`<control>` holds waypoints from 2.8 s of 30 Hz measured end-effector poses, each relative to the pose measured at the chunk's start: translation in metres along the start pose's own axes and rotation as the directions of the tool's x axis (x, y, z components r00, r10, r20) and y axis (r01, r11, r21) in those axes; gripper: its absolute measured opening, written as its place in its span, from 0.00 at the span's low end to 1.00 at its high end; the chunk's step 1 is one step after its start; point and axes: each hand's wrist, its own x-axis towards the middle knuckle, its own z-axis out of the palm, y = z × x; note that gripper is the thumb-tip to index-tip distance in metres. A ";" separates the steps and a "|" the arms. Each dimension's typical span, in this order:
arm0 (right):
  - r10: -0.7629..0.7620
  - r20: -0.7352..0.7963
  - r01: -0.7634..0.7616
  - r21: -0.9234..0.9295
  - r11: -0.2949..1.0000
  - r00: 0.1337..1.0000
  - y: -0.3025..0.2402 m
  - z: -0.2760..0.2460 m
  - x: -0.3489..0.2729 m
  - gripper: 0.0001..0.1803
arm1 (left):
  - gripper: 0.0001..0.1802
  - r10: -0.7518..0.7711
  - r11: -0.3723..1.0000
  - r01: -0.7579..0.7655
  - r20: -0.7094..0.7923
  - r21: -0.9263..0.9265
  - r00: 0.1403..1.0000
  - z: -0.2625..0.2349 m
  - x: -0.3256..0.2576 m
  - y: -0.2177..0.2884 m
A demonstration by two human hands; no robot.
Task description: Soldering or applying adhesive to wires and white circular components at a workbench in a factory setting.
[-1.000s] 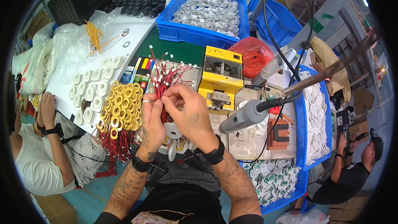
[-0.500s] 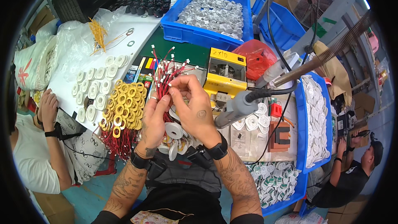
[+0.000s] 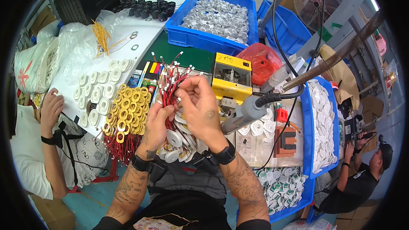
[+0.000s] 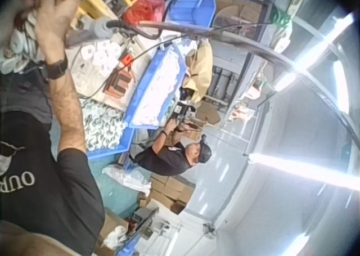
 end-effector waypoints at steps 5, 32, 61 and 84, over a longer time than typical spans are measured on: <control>-0.007 0.016 0.007 0.008 1.000 1.000 -0.004 0.000 -0.001 0.10 | 0.12 0.004 1.000 -0.005 0.040 0.012 0.999 -0.008 -0.001 -0.002; -0.015 0.026 0.015 0.023 1.000 1.000 -0.014 -0.006 -0.004 0.09 | 0.18 0.042 0.976 -0.074 0.156 0.205 0.987 -0.013 -0.013 0.000; -0.098 0.960 0.218 0.040 0.975 0.263 -0.028 0.098 -0.230 0.12 | 0.16 0.508 0.817 -0.271 -0.858 0.508 -0.077 -0.046 -0.595 0.044; 0.620 0.763 0.619 -0.402 0.674 -0.180 0.072 0.173 -0.304 0.13 | 0.25 -0.291 0.844 0.079 -0.577 -0.531 -0.764 -0.124 -0.852 -0.420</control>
